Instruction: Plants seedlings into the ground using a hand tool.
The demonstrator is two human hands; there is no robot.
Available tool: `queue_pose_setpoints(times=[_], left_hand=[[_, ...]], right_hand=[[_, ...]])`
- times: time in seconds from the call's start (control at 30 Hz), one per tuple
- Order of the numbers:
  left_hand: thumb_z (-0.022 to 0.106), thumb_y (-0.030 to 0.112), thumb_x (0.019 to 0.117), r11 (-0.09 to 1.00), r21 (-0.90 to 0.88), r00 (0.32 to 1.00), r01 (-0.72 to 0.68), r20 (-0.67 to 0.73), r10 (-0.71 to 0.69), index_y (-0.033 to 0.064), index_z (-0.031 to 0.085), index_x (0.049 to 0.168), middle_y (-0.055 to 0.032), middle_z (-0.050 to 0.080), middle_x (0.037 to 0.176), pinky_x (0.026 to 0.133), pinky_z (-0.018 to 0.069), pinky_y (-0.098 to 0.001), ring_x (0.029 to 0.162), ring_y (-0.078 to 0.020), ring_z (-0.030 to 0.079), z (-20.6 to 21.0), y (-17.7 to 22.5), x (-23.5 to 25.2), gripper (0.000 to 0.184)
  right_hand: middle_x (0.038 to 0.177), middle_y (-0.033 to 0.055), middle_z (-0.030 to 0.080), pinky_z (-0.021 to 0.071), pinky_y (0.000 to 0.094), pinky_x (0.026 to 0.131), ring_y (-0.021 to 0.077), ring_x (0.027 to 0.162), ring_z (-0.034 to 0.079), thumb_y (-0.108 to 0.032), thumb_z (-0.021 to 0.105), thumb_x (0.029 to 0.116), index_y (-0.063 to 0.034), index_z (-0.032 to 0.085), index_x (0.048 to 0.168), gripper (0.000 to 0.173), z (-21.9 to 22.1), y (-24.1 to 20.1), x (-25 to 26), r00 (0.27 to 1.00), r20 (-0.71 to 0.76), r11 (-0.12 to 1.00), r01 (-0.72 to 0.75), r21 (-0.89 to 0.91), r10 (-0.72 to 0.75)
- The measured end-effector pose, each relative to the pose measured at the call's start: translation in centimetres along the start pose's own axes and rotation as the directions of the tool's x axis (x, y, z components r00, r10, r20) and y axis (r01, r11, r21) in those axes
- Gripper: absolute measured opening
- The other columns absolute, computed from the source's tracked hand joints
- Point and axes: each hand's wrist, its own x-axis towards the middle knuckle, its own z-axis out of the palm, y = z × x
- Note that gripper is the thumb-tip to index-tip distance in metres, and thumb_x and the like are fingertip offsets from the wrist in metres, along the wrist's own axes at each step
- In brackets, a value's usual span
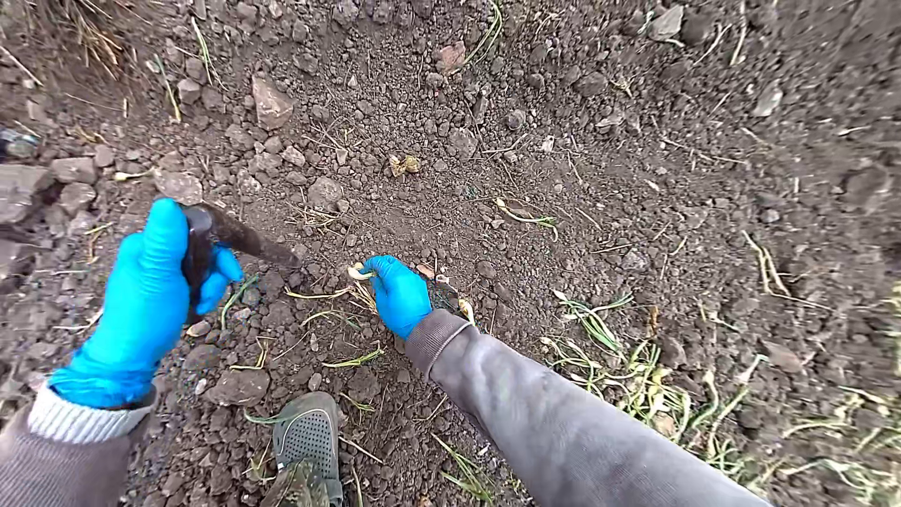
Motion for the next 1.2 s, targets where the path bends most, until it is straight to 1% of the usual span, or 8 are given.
queue_pose_setpoints(times=[0.2,0.43,0.63,0.73,0.93,1.1,1.13,1.2], left_hand=[[0.023,0.052,0.1090,0.993,0.029,0.993,0.112,-0.047,-0.110,0.0116,0.064,0.072,0.0047,0.048,0.047,0.037,0.0336,-0.0216,0.037,-0.0055,0.039,2.8,-8.0,0.9,0.068],[0.019,0.062,0.1060,0.996,-0.089,0.996,0.026,-0.084,-0.033,0.0144,0.063,0.082,0.0037,0.055,0.053,0.037,0.0385,-0.0190,0.039,-0.0054,0.044,-2.9,-3.5,-2.5,0.069],[0.019,0.075,0.0985,0.984,-0.177,0.978,-0.013,-0.205,-0.024,0.0183,0.062,0.082,0.0070,0.059,0.057,0.042,0.0433,-0.0200,0.043,-0.0039,0.050,-1.0,-13.1,-4.1,0.074],[0.016,0.065,0.1032,0.993,-0.118,0.989,0.029,-0.141,-0.046,0.0157,0.064,0.083,0.0061,0.058,0.058,0.044,0.0437,-0.0212,0.045,-0.0051,0.050,-0.8,-11.0,-4.1,0.071],[0.025,0.080,0.0948,0.995,-0.095,0.993,-0.034,-0.112,0.024,0.0217,0.065,0.093,0.0062,0.065,0.064,0.046,0.0484,-0.0216,0.047,-0.0058,0.054,0.0,-11.3,-5.5,0.071],[0.016,0.031,0.1083,0.992,0.113,0.992,0.057,0.103,-0.069,0.0161,0.058,0.089,0.0088,0.062,0.063,0.050,0.0482,-0.0151,0.049,-0.0011,0.054,2.5,-2.8,-6.4,0.049],[0.022,0.013,0.1047,0.983,0.141,0.993,0.117,-0.012,-0.117,0.0142,0.050,0.075,0.0072,0.053,0.053,0.048,0.0464,-0.0140,0.043,-0.0022,0.050,5.7,1.4,-7.7,0.041],[0.042,0.009,0.0932,0.996,0.086,0.966,0.006,0.256,-0.028,0.0158,0.050,0.066,0.0090,0.048,0.055,0.056,0.0460,-0.0153,0.050,-0.0013,0.052,6.0,4.7,-9.0,0.029]], right_hand=[[0.126,0.0136,0.069,0.0530,0.0572,0.097,0.0324,0.116,0.068,-0.009,0.049,0.1061,-0.0118,0.068,0.128,0.029,2.2,-4.8,6.8,0.962,0.257,0.996,0.093,0.014,-0.093],[0.127,0.0147,0.069,0.0545,0.0626,0.087,0.0383,0.115,0.067,-0.014,0.054,0.1023,-0.0148,0.067,0.131,0.031,8.8,-7.0,9.8,0.821,0.571,0.884,0.257,-0.391,0.014],[0.142,0.0112,0.062,0.0572,0.0610,0.080,0.0377,0.103,0.072,-0.017,0.048,0.1055,-0.0242,0.054,0.151,0.046,4.6,-4.5,5.7,0.968,0.245,0.948,0.021,-0.317,0.061],[0.133,0.0120,0.069,0.0560,0.0619,0.088,0.0352,0.107,0.072,-0.025,0.050,0.1063,-0.0206,0.054,0.150,0.045,2.0,-1.1,1.5,0.993,0.074,0.981,-0.081,-0.177,0.096],[0.109,0.0017,0.076,0.0618,0.0474,0.077,0.0188,0.091,0.075,-0.028,0.055,0.1051,-0.0204,0.076,0.118,0.026,3.7,6.0,-12.9,0.996,-0.087,0.999,-0.025,0.020,0.026],[0.114,0.0067,0.077,0.0622,0.0490,0.081,0.0248,0.097,0.076,-0.012,0.053,0.1022,-0.0190,0.079,0.117,0.031,6.6,10.2,-24.5,0.972,-0.092,0.976,-0.211,0.062,0.216],[0.114,0.0081,0.077,0.0619,0.0498,0.082,0.0264,0.098,0.076,-0.012,0.053,0.1025,-0.0180,0.079,0.118,0.031,7.0,10.9,-26.2,0.959,-0.088,0.963,-0.265,0.053,0.269],[0.113,0.0105,0.076,0.0599,0.0518,0.086,0.0290,0.100,0.075,-0.018,0.054,0.1046,-0.0168,0.077,0.120,0.028,7.3,12.0,-29.0,0.905,-0.051,0.907,-0.421,0.027,0.422]])
